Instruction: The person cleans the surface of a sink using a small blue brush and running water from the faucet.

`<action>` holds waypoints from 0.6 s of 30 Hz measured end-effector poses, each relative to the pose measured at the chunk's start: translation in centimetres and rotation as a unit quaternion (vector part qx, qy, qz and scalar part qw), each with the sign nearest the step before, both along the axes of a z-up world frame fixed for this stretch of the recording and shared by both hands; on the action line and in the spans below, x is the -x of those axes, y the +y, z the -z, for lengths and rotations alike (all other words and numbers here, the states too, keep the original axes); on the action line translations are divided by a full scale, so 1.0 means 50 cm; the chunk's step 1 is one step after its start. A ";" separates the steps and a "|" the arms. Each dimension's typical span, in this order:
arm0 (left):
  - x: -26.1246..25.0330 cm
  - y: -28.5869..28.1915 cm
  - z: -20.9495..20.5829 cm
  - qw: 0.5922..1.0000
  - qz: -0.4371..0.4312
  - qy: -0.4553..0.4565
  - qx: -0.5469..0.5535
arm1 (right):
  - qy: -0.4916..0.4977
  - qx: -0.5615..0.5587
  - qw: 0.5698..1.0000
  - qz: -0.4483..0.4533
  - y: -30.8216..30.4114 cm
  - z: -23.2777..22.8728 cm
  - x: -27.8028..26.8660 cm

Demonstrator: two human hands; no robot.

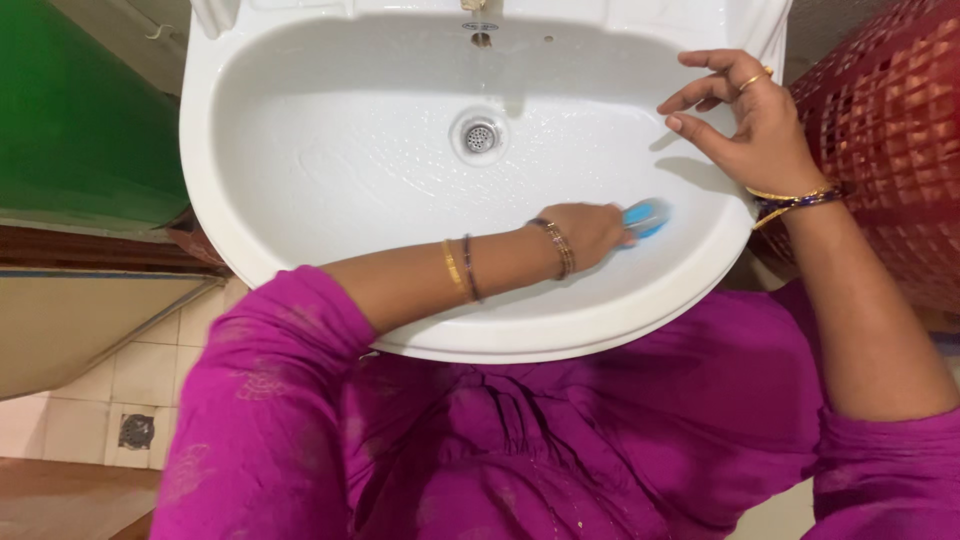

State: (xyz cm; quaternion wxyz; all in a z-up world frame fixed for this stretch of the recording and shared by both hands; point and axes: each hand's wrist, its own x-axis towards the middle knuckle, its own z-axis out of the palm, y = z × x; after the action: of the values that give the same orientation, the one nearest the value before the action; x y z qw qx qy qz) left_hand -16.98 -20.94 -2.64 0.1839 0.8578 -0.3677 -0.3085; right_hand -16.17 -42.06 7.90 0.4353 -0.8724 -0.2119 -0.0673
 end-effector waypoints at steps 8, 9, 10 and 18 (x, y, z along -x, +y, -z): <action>-0.195 0.114 0.125 0.960 -0.255 -0.061 -0.099 | 0.010 -0.005 1.000 0.009 0.003 -0.007 0.002; -0.223 0.126 0.141 0.951 -0.290 -0.054 -0.096 | 0.012 -0.010 1.000 0.008 0.002 -0.005 0.001; -0.246 0.136 0.155 0.940 -0.325 -0.048 -0.093 | 0.015 -0.015 1.000 0.007 0.000 -0.002 0.001; -0.137 -0.125 0.071 0.968 -0.248 -0.015 0.035 | 0.070 -0.406 0.910 0.051 -0.076 0.059 -0.031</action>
State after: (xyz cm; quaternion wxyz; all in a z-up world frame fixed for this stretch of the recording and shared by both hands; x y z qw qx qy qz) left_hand -10.13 -27.21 -6.18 0.2789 0.9197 -0.1570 -0.2274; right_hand -14.63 -45.84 4.95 0.7619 -0.6321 -0.0903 -0.1088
